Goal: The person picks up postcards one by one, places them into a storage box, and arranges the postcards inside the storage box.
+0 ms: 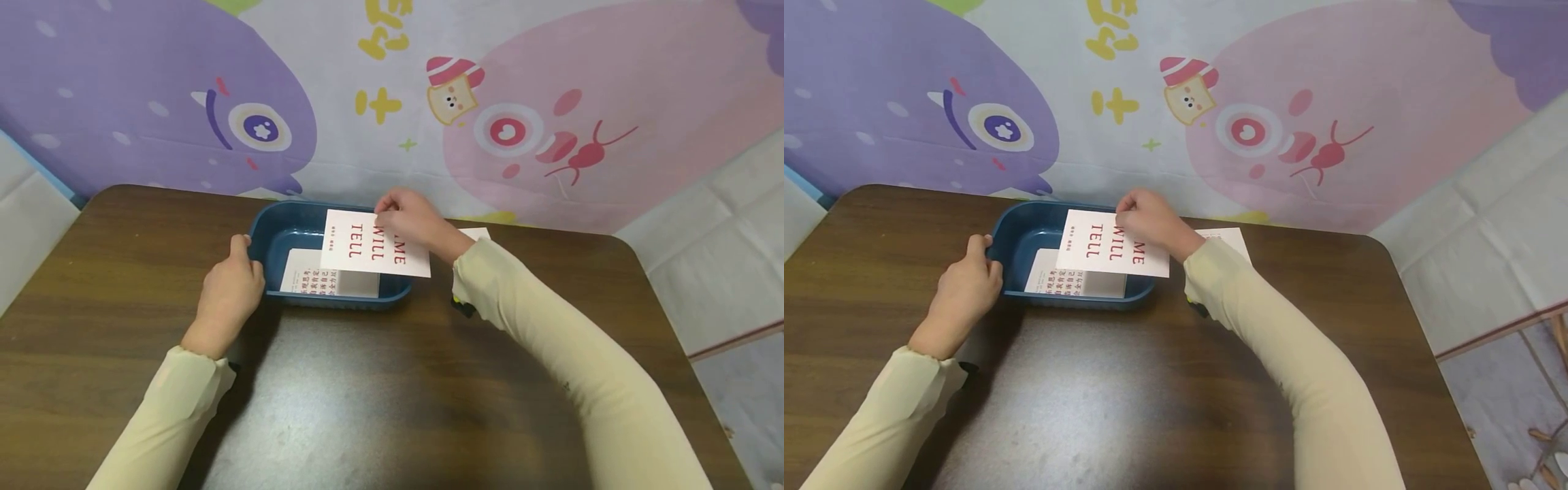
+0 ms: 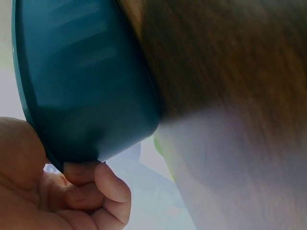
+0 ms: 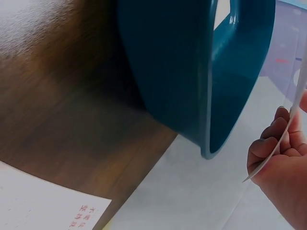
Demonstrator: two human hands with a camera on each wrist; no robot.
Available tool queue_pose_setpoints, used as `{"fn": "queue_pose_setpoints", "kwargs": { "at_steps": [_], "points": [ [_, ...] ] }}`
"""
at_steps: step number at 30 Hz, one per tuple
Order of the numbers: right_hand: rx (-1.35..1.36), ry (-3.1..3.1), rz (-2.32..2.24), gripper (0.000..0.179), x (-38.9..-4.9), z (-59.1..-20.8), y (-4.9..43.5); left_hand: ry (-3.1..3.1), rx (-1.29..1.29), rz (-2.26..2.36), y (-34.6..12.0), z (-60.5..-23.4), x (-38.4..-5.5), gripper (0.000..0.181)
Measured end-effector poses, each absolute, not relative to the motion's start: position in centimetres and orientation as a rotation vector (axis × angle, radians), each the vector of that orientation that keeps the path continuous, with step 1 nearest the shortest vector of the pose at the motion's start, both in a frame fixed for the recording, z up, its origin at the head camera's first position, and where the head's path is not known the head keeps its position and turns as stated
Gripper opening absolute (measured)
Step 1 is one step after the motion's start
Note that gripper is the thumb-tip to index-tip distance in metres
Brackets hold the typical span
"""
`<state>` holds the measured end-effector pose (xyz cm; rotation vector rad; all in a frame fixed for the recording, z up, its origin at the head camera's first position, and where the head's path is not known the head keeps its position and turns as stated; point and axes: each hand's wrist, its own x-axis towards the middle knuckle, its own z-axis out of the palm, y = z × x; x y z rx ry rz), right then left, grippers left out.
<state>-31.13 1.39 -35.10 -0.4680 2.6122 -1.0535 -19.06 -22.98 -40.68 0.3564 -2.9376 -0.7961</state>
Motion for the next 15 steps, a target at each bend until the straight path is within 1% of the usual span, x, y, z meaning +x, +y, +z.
{"fn": "queue_pose_setpoints", "kwargs": {
  "at_steps": [15],
  "points": [
    [-0.524, 2.583, -1.022, 0.019, -31.3, -35.9, -1.5, -2.941, 0.369, -0.810, -23.0, -40.5, -19.0, 0.043]
  ]
}}
